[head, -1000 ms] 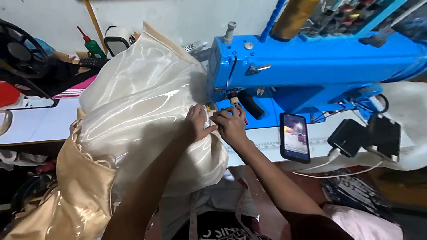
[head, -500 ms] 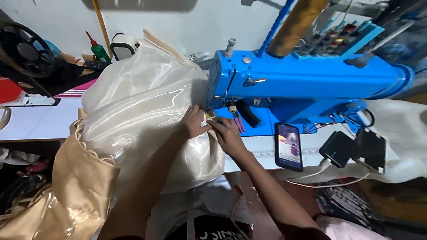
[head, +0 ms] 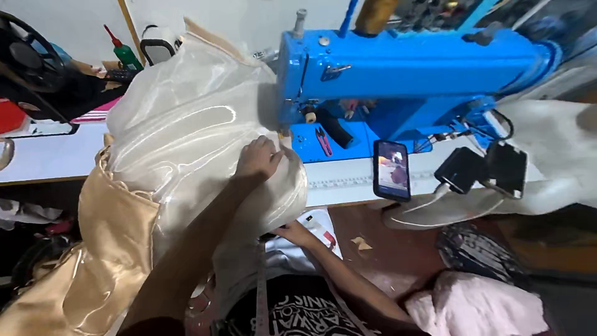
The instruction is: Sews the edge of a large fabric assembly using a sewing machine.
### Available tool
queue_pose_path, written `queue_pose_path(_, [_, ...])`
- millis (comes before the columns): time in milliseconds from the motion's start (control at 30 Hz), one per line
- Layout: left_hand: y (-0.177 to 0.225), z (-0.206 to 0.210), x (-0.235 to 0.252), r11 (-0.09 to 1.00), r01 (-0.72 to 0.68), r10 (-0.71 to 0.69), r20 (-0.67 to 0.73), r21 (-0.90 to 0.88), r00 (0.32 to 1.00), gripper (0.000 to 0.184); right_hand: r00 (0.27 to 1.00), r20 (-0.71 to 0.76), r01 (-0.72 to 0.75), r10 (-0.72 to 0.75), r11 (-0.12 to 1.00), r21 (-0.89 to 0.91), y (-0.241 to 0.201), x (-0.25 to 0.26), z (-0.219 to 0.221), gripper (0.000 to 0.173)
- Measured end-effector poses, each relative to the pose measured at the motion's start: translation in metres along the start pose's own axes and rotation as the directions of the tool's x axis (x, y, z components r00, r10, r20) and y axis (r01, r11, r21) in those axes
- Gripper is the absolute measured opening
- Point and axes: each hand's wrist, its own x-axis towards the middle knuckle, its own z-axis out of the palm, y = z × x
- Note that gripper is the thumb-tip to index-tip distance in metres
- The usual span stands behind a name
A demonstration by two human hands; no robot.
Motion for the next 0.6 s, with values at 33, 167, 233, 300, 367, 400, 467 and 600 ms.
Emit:
queue_pose_path(33, [-0.009,0.001,-0.006,0.998,-0.059,0.059,0.021,-0.024,0.998,0.037,1.0,0.014,0.0,0.0,1.0,-0.013,-0.006,-0.004,0.008,0.036])
queue_pose_path(167, [-0.038,0.008,-0.015,0.973,-0.226,0.228,0.045,-0.037,0.973,0.044,0.988,0.046,0.15,-0.146,0.982,-0.116,-0.064,-0.051,0.005,0.028])
queue_pose_path(233, [-0.039,0.009,-0.015,0.972,-0.231,0.233,0.057,-0.032,0.971,0.048,0.928,0.043,0.37,-0.369,0.908,-0.194,-0.115,-0.081,-0.005,0.025])
queue_pose_path(300, [-0.032,0.012,-0.016,0.979,-0.205,0.206,0.083,-0.016,0.975,0.05,0.883,0.033,0.448,-0.469,0.817,-0.363,-0.157,-0.105,-0.01,0.025])
queue_pose_path(367, [-0.018,0.01,-0.02,0.991,-0.128,0.122,0.135,0.043,0.983,0.052,0.878,0.001,0.397,-0.48,0.725,-0.562,-0.172,-0.119,-0.001,0.023])
queue_pose_path(400, [-0.011,0.009,-0.024,0.992,-0.087,0.072,0.152,0.093,0.986,0.052,0.894,0.001,0.336,-0.448,0.67,-0.662,-0.173,-0.123,0.007,0.02])
queue_pose_path(467, [-0.005,0.015,-0.038,0.983,-0.082,0.07,0.075,0.166,0.995,0.053,0.976,0.079,0.184,-0.205,0.565,-0.804,-0.174,-0.128,0.021,0.013])
queue_pose_path(600, [-0.006,0.023,-0.058,0.978,-0.206,0.208,-0.178,0.03,0.962,0.044,0.749,0.258,-0.131,0.61,0.518,-0.845,-0.182,-0.095,0.038,0.027])
